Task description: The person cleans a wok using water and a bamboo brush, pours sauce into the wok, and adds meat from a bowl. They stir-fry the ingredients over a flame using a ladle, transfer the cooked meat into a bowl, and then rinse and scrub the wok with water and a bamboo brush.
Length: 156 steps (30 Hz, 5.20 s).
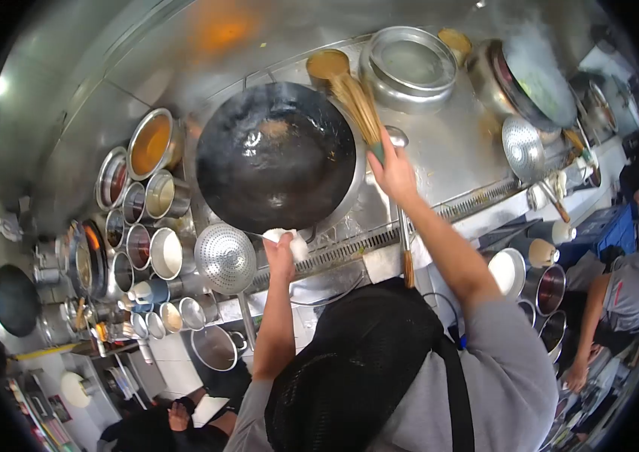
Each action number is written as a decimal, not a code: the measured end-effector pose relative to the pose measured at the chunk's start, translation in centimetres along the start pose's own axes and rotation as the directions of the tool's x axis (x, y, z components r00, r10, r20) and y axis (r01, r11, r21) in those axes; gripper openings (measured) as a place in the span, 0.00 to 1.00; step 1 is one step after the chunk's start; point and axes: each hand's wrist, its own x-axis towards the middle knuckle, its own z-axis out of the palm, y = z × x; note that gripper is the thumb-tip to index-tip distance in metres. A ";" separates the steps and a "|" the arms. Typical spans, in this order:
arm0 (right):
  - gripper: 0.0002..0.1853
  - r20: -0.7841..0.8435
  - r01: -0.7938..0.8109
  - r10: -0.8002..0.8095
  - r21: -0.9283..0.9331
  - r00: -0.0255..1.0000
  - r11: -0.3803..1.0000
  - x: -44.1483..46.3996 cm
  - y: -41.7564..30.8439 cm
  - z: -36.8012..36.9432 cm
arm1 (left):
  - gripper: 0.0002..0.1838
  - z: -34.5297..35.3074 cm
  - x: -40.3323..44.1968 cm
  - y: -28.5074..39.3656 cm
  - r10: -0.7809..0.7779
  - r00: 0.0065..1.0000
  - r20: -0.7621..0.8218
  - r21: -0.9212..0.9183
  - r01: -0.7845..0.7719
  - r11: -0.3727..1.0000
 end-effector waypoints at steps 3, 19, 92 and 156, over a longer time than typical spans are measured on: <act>0.40 0.052 -0.156 0.153 0.067 0.987 0.986 -10.2 -0.1 0.5 | 0.20 -0.7 1.1 -2.3 -0.122 0.992 0.018 -0.049 0.123 0.991; 0.36 0.118 -0.157 0.188 -0.234 0.975 0.960 -13.7 7.7 2.7 | 0.27 -19.7 -9.3 -0.6 -0.106 0.994 0.038 0.088 0.103 0.991; 0.19 -0.073 -0.225 0.256 0.288 0.964 0.931 -12.4 13.6 2.2 | 0.16 8.4 -8.1 -4.2 -0.100 0.799 0.593 0.750 -0.504 0.428; 0.25 0.075 -0.114 0.996 0.991 0.040 -0.070 -32.3 69.0 12.8 | 0.12 -2.6 -13.2 -10.2 -0.007 0.655 0.755 0.640 -0.740 -0.209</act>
